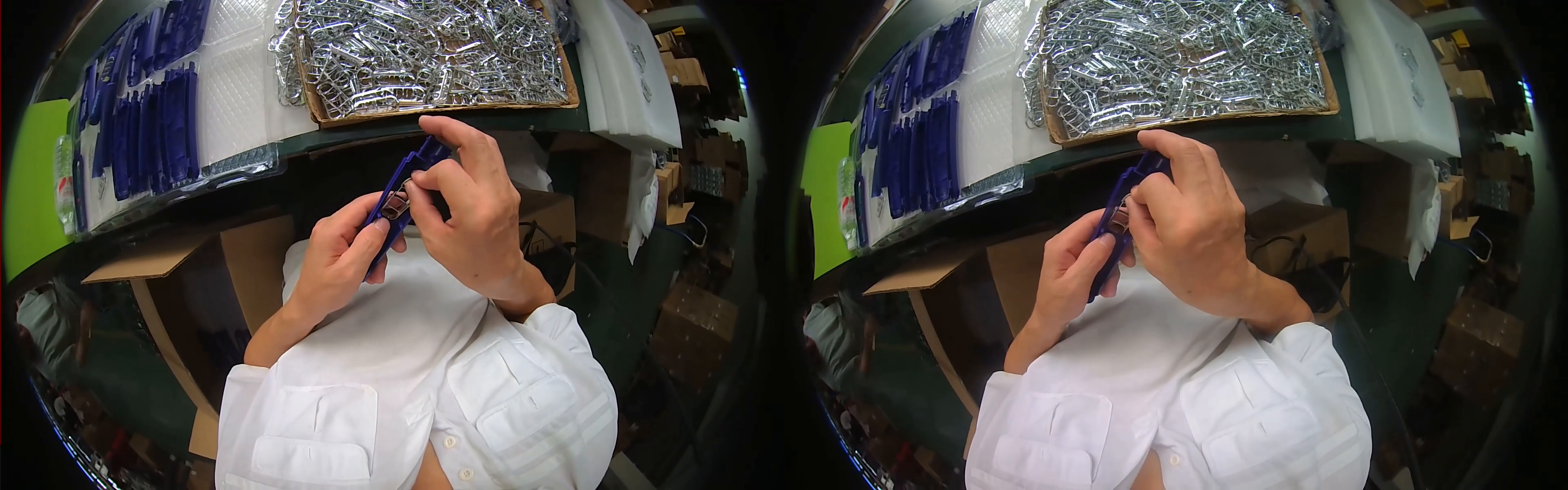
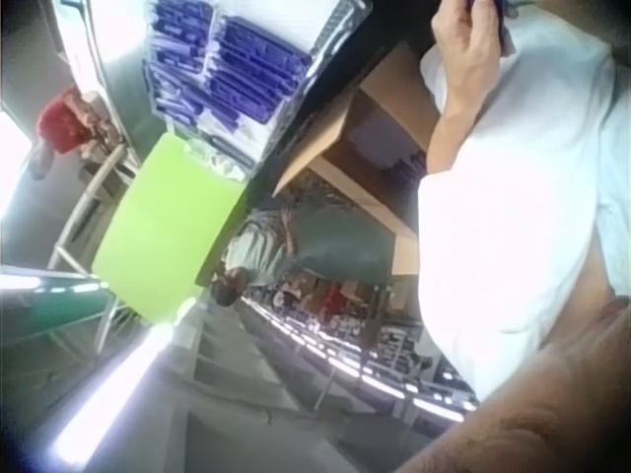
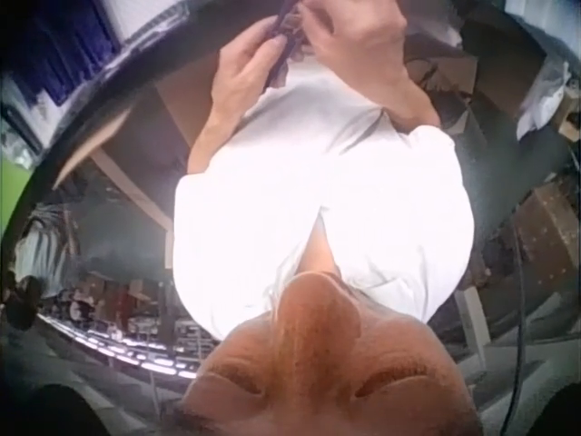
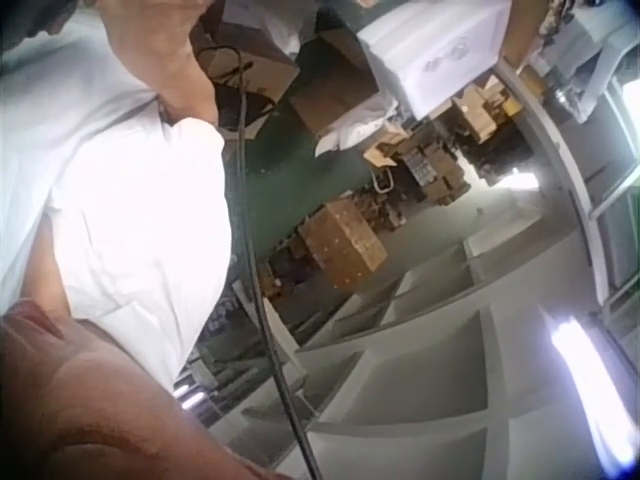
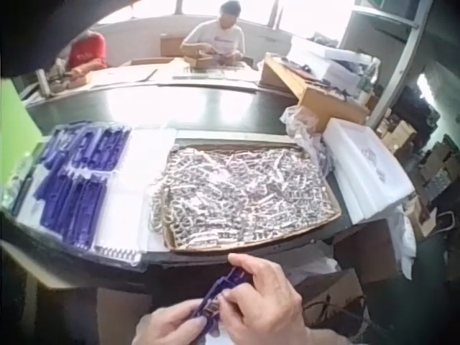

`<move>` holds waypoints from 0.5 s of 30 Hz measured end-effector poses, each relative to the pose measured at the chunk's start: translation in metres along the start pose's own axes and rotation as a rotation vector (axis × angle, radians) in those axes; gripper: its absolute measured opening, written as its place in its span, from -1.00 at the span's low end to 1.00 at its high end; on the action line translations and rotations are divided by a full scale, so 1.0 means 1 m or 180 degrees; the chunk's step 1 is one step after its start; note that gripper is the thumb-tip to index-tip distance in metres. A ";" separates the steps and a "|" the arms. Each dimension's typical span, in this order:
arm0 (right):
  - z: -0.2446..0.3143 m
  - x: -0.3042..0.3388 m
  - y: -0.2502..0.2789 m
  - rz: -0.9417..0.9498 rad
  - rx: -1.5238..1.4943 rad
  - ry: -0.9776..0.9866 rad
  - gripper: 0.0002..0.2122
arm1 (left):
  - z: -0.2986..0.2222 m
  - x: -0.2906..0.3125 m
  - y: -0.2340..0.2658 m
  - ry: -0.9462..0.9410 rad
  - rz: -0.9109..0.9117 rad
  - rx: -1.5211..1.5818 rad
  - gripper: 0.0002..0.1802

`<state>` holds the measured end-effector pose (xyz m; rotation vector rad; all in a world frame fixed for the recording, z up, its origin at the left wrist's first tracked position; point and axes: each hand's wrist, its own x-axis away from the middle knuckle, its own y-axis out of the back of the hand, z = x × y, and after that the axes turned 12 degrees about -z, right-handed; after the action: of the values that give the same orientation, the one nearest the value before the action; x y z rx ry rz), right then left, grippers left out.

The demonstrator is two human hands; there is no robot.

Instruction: The person assembles metal spring contacts into a blue plastic housing for a handheld electronic device by hand.

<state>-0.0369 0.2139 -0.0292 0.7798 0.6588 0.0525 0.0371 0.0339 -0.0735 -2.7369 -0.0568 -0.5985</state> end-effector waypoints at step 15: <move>-0.011 0.015 -0.005 0.0180 -0.0748 -0.1384 -0.64 | 0.003 -0.004 -0.004 -0.0916 -0.0038 -0.0782 -0.79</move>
<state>-0.0317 0.2217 -0.0461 0.5573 0.2123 0.0102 0.0344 0.0393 -0.0762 -3.0441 -0.0726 -0.2215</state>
